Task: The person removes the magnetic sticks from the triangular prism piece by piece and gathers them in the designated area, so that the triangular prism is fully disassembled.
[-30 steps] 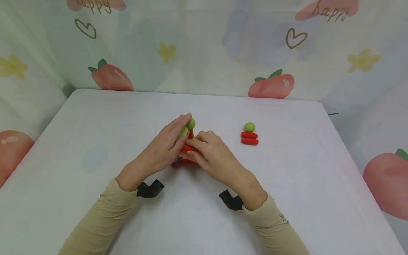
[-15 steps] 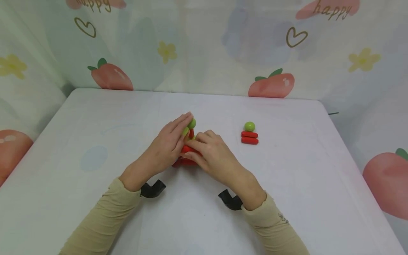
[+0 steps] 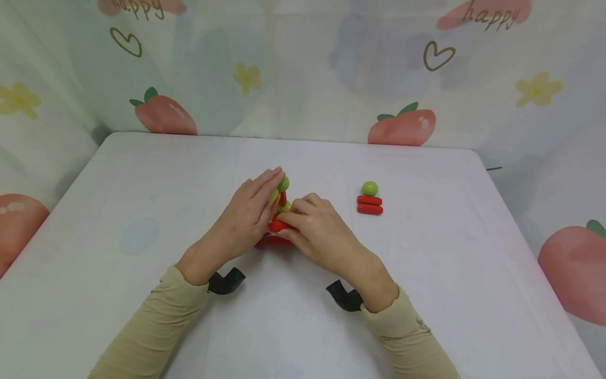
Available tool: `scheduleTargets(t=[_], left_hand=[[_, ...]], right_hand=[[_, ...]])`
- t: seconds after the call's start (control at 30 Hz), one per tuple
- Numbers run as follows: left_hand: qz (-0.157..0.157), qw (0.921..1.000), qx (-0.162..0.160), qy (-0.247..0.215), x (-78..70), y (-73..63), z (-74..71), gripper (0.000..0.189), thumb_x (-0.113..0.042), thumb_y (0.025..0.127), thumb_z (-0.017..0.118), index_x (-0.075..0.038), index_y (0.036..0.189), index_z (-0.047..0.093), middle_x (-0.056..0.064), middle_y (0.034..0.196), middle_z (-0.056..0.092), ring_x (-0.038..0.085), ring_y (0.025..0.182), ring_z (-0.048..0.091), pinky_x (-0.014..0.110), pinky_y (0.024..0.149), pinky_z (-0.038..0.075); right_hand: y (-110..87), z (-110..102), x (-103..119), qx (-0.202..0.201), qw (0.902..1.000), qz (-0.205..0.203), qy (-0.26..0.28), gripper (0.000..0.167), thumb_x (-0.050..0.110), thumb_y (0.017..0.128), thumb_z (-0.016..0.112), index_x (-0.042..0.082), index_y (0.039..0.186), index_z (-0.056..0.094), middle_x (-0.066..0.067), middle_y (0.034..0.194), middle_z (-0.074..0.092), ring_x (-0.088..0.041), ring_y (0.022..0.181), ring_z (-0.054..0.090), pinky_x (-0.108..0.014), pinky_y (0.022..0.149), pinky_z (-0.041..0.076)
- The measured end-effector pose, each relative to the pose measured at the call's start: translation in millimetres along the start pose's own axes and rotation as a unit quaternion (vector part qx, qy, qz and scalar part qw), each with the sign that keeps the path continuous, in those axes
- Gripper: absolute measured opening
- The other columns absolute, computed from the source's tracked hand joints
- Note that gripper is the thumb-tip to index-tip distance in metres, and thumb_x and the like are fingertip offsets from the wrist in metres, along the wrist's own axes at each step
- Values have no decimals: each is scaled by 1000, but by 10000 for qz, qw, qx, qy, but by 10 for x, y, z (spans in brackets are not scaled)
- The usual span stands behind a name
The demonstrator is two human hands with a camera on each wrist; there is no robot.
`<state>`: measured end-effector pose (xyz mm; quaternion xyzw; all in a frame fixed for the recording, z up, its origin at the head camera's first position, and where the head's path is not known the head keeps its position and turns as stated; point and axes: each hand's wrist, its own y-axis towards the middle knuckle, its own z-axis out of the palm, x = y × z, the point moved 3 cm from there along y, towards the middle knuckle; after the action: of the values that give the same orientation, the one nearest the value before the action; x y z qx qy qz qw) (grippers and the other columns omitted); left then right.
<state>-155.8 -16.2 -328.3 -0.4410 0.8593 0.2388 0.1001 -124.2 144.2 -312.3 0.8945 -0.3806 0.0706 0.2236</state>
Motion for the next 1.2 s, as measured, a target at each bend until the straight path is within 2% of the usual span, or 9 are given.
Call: scheduleTargets(t=[0.33,0.53,0.83,1.1,1.2], left_hand=[[-23,9999,-98,23,9,-2,8,53,-14,100,48,-9,152,39,7,159,37,27,147,35,57,118,30],[0,9998,-184,30,3,-1,5,52,-14,100,46,-9,151,40,7,158,38,25,147,35,57,118,30],[18,9997,-158,166,-5,-3,13,55,-14,97,50,-7,151,40,8,158,38,25,147,36,56,118,30],[8,9994,-129,312,-11,-5,2,57,-17,96,50,-8,151,39,7,159,37,25,148,34,56,118,30],[-7,9994,-119,319,-17,-10,4,58,-18,96,50,-8,152,39,7,159,37,25,149,34,56,118,29]], right_hand=[[-12,-51,-25,365,9988,233,220,32,7,84,78,4,115,70,-5,107,65,-21,107,54,-34,88,54],[-40,-153,-73,214,9989,261,318,31,4,83,78,4,113,70,-5,107,66,-20,106,57,-35,88,55],[-113,-330,-221,6,9983,218,543,29,5,86,75,7,115,68,3,98,68,-8,88,62,-28,76,56],[-157,-407,-331,136,9979,377,500,28,3,86,74,8,113,67,3,100,71,-10,90,66,-35,81,58],[-184,-436,-383,78,9980,476,409,29,1,84,76,9,111,67,3,100,70,-12,91,66,-37,78,57]])
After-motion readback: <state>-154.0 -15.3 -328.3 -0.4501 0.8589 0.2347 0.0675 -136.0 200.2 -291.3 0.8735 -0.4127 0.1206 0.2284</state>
